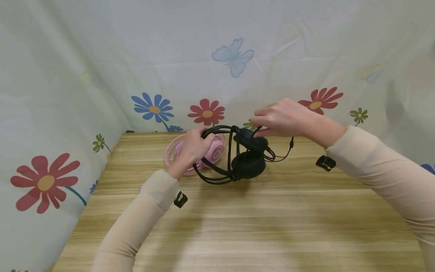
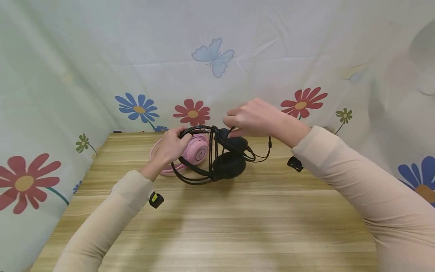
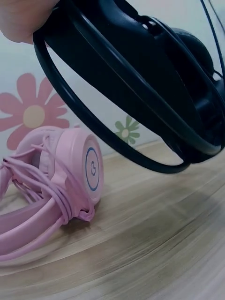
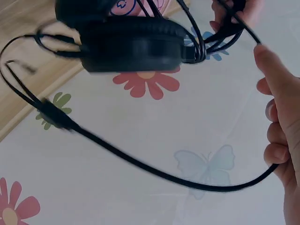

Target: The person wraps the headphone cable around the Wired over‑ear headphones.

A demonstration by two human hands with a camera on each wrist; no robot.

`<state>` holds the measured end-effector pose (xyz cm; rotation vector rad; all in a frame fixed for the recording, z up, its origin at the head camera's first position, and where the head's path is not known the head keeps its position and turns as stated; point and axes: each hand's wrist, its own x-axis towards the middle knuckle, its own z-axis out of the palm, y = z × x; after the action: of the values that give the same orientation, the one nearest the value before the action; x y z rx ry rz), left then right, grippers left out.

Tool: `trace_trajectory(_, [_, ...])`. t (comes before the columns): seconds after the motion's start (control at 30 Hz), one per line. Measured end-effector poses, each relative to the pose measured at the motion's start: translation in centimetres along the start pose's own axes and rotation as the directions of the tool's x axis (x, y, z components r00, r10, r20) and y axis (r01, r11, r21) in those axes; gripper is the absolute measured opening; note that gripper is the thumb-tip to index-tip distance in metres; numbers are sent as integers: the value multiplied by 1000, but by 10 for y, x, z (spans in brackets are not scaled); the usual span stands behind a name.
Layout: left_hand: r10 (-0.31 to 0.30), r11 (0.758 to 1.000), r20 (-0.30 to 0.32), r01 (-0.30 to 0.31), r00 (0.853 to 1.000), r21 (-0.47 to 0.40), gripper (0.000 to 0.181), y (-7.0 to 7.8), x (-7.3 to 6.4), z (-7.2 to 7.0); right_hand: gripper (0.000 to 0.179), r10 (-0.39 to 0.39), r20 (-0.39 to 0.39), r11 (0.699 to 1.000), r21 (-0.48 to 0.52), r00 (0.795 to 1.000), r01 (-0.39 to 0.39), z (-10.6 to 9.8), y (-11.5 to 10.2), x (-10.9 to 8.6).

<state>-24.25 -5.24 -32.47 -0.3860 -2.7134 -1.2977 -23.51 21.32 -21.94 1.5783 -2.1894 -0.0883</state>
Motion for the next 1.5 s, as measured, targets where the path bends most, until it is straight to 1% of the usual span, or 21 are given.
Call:
trace_trajectory(0.07, [11, 1000, 28, -11, 1000, 23, 27, 3, -1, 1, 33, -9, 0, 1000, -21, 1000, 9, 1, 1, 0])
trace_trajectory(0.17, [41, 997, 54, -45, 998, 60, 24, 6, -3, 3, 36, -18, 1, 999, -43, 1000, 18, 4, 1, 1])
trace_trajectory(0.27, [96, 991, 67, -102, 993, 88, 21, 9, -4, 4, 37, -25, -4, 999, -42, 1000, 25, 6, 1, 3])
trace_trajectory(0.33, [123, 987, 81, -130, 989, 91, 20, 11, -4, 4, 36, -22, -4, 999, -33, 1000, 22, 8, 1, 3])
trace_trajectory(0.43, [141, 985, 112, -151, 984, 83, 20, 13, -6, 4, 35, -1, 9, 1000, -12, 1000, 1, 10, 2, 3])
trace_trajectory(0.57, [152, 986, 144, -160, 978, 45, 21, 13, -7, 4, 32, 41, 37, 999, 19, 998, -42, 15, 5, 1])
trace_trajectory(0.67, [183, 983, 164, -183, 969, -14, 18, 9, -7, 3, 28, 68, 43, 997, 40, 997, -70, 19, 9, -3])
trace_trajectory(0.73, [214, 977, 185, -204, 959, -69, 17, 7, -8, 2, 26, 82, 46, 995, 56, 996, -85, 22, 11, -5])
trace_trajectory(0.8, [242, 968, 219, -220, 945, -122, 18, 3, -9, 1, 24, 94, 46, 992, 79, 995, -98, 25, 13, -6])
trace_trajectory(0.83, [245, 966, 243, -214, 939, -148, 19, 2, -10, 0, 22, 101, 50, 990, 91, 994, -105, 26, 13, -7])
trace_trajectory(0.9, [224, 965, 313, -166, 923, -202, 22, -2, -13, -1, 20, 116, 57, 985, 125, 992, -123, 29, 14, -9])
trace_trajectory(0.97, [205, 962, 382, -114, 901, -248, 25, -6, -16, -1, 16, 139, 66, 975, 166, 988, -148, 31, 15, -12])
trace_trajectory(1.0, [197, 956, 412, -81, 890, -281, 26, -8, -18, -1, 15, 152, 68, 969, 187, 986, -162, 33, 16, -14])
trace_trajectory(1.03, [198, 949, 432, -61, 880, -311, 27, -10, -19, 0, 13, 162, 67, 963, 208, 985, -172, 34, 16, -16])
trace_trajectory(1.07, [206, 939, 443, -49, 873, -340, 27, -11, -20, 0, 11, 171, 62, 956, 230, 983, -181, 36, 17, -18])
trace_trajectory(1.1, [225, 926, 443, -49, 868, -375, 27, -12, -21, 1, 10, 177, 58, 949, 256, 983, -186, 38, 18, -20])
trace_trajectory(1.17, [245, 900, 428, -40, 870, -434, 27, -15, -22, 2, 7, 189, 38, 934, 302, 981, -192, 44, 19, -24])
trace_trajectory(1.27, [243, 870, 392, -21, 887, -492, 30, -16, -23, 2, 5, 209, 25, 908, 367, 978, -203, 54, 20, -30])
trace_trajectory(1.33, [234, 849, 382, 4, 894, -529, 30, -16, -23, 1, 4, 236, 34, 889, 396, 971, -230, 61, 20, -33])
trace_trajectory(1.4, [230, 826, 386, 30, 893, -563, 29, -15, -24, 0, 6, 269, 50, 871, 414, 962, -265, 67, 18, -37])
trace_trajectory(1.5, [230, 780, 410, 85, 882, -620, 26, -15, -24, 0, 11, 318, 86, 841, 434, 944, -323, 75, 15, -40])
